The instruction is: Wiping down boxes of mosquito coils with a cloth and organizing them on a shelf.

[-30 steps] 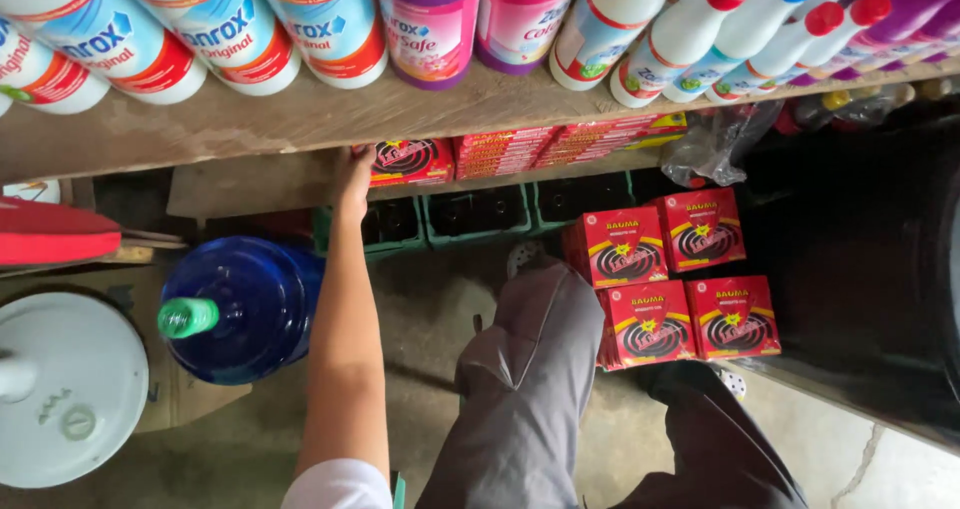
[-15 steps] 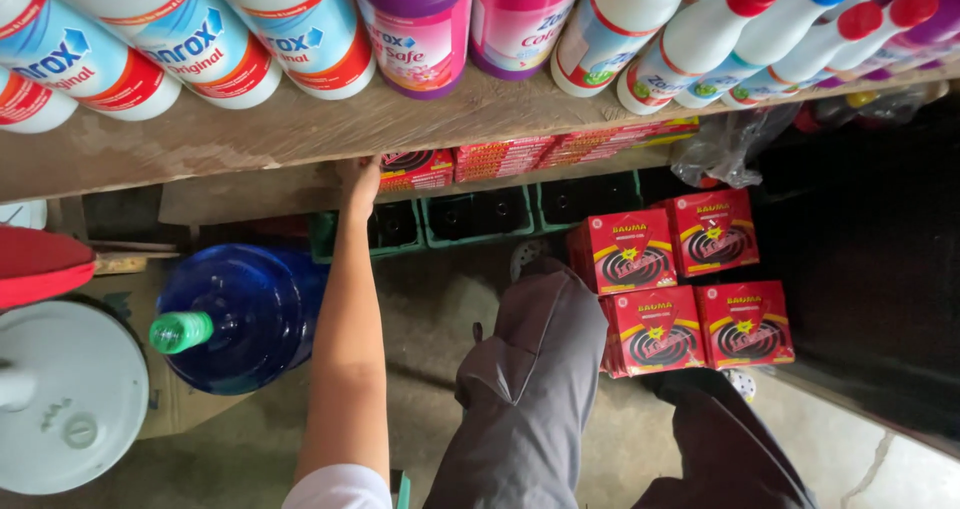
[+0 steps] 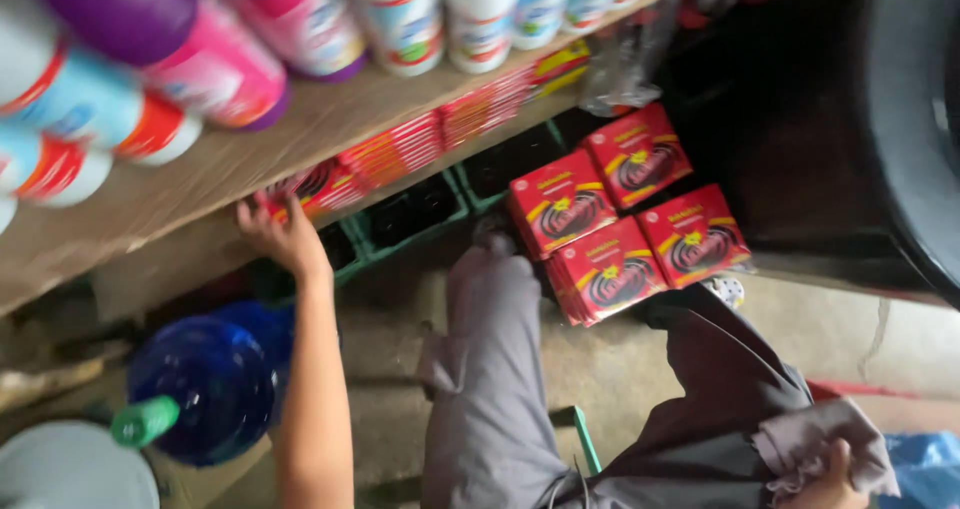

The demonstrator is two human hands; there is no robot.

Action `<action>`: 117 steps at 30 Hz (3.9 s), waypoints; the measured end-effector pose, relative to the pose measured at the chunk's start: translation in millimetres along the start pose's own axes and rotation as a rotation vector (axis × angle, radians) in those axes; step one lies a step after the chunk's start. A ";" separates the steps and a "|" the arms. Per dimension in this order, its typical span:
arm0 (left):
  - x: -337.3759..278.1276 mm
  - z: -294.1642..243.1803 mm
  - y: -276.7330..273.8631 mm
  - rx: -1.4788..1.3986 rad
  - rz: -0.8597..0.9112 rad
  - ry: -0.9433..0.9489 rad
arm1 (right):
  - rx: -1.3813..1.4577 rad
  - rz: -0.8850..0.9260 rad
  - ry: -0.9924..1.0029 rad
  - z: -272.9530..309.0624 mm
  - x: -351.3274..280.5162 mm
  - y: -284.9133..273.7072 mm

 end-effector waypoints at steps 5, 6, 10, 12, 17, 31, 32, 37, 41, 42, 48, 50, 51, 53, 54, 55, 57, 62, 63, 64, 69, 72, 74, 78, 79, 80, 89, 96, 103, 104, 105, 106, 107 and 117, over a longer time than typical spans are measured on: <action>-110.4 -212.6 -47.3 -0.383 0.222 0.131 | 0.081 -0.005 0.046 99.5 -68.0 43.3; -130.2 -250.5 -44.3 -0.390 0.407 0.226 | 0.044 -0.021 0.109 141.2 -84.6 60.0; -253.9 -304.8 28.5 -0.398 1.002 0.425 | -0.318 0.075 -0.609 195.5 -113.3 82.4; -307.7 -310.8 70.5 -0.344 1.133 0.475 | -0.198 -0.009 -0.141 200.8 -115.7 86.7; -386.6 -351.2 142.2 -0.130 1.042 0.800 | -0.280 -0.020 -0.182 161.1 -116.0 75.3; -419.1 -373.3 174.4 0.406 1.142 0.853 | -0.167 -0.073 -0.036 172.7 -121.8 82.6; -418.8 -373.6 167.6 0.401 1.142 0.860 | -0.165 -0.080 -0.037 170.4 -122.3 80.8; -396.7 -382.2 109.9 0.135 1.222 0.652 | -0.188 -0.059 -0.125 182.4 -118.3 86.7; -373.9 -374.2 69.8 -0.069 1.327 0.639 | -0.192 -0.099 -0.200 167.9 -112.7 91.9; -369.6 -367.8 62.6 -0.086 1.382 0.639 | -0.188 -0.091 -0.181 164.3 -112.8 92.2; -370.3 -302.7 26.5 -0.804 1.860 -0.068 | -0.269 -0.071 -0.135 168.3 -111.2 96.1; -391.3 -240.3 35.3 -1.043 1.989 -0.326 | -0.238 -0.093 -0.190 173.8 -112.6 97.6; -409.6 -196.1 46.0 -1.085 2.033 -0.713 | -0.247 -0.071 -0.093 171.9 -111.8 97.3; -413.2 -189.3 24.2 -1.107 2.067 -1.094 | -0.246 -0.072 -0.003 164.6 -108.3 98.8; -395.8 -227.1 -8.8 -1.189 2.006 -1.139 | -0.297 -0.057 -0.001 157.5 -108.2 100.3; -376.0 -267.0 -45.5 -1.269 1.943 -1.183 | -0.348 -0.041 0.001 149.6 -107.6 102.4; -345.3 -302.0 -107.0 -1.288 1.961 -1.199 | -0.436 0.009 -0.151 145.1 -102.9 101.6; -323.2 -333.1 -162.0 -1.406 1.977 -1.252 | -0.369 0.137 -0.086 151.3 -57.2 101.1; -323.9 -328.6 -158.5 -1.429 1.975 -1.267 | -0.123 0.206 -0.011 158.2 -53.2 99.3; -323.9 -324.5 -154.3 -1.458 1.969 -1.277 | 0.127 0.277 0.056 167.1 -47.1 100.4; -333.0 -338.9 -121.2 -1.563 1.887 -1.352 | 0.023 0.430 -0.514 344.2 -153.2 88.8; -349.3 -327.9 -101.7 -1.561 1.818 -1.438 | -0.302 0.560 -0.989 385.2 -202.3 96.2; -358.3 -321.6 -85.7 -1.552 1.812 -1.470 | -0.512 0.591 -1.015 386.7 -212.7 102.3; -373.3 -306.8 -70.6 -1.598 1.943 -1.061 | -0.422 0.622 -1.163 394.3 -207.2 104.6; -377.6 -300.7 -69.6 -1.602 1.986 -0.889 | -0.474 0.650 -1.128 395.3 -202.6 107.0; -381.4 -293.6 -60.0 -1.605 1.984 -0.888 | -0.474 0.650 -1.131 395.5 -200.7 109.3; -436.4 -176.2 -23.9 -1.476 1.840 -0.369 | -0.434 0.924 -1.034 394.8 -232.1 109.9; -387.6 -312.6 -68.3 -1.728 1.833 -0.960 | -0.430 0.608 -1.037 383.8 -202.2 125.8; -401.0 -282.0 -35.8 -1.570 2.004 -1.240 | -0.422 0.664 -1.177 411.9 -233.2 116.5; -415.1 -291.4 -49.1 -1.569 1.999 -1.242 | -0.420 0.668 -1.176 419.0 -233.6 121.1; -426.4 -302.0 -62.6 -2.102 1.726 -1.275 | -0.400 0.668 -1.182 425.9 -233.5 125.3; -439.2 -309.7 -78.2 -2.594 1.343 -1.262 | -0.383 0.667 -1.182 431.6 -234.4 127.8; -423.6 -319.4 -81.0 -2.586 1.341 -1.270 | -0.384 0.670 -1.175 433.3 -228.7 129.9; -374.4 -318.5 -46.6 -1.817 1.918 -1.121 | -0.369 0.358 -0.969 403.5 -206.5 117.9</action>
Point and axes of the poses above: each hand's wrist, its own x-axis towards the middle knuckle, its own y-axis out of the palm, z = x × y, the point moved 1 cm from there along x, towards the middle knuckle, and after that the axes turned 6 degrees about -z, right-handed, at the moved point
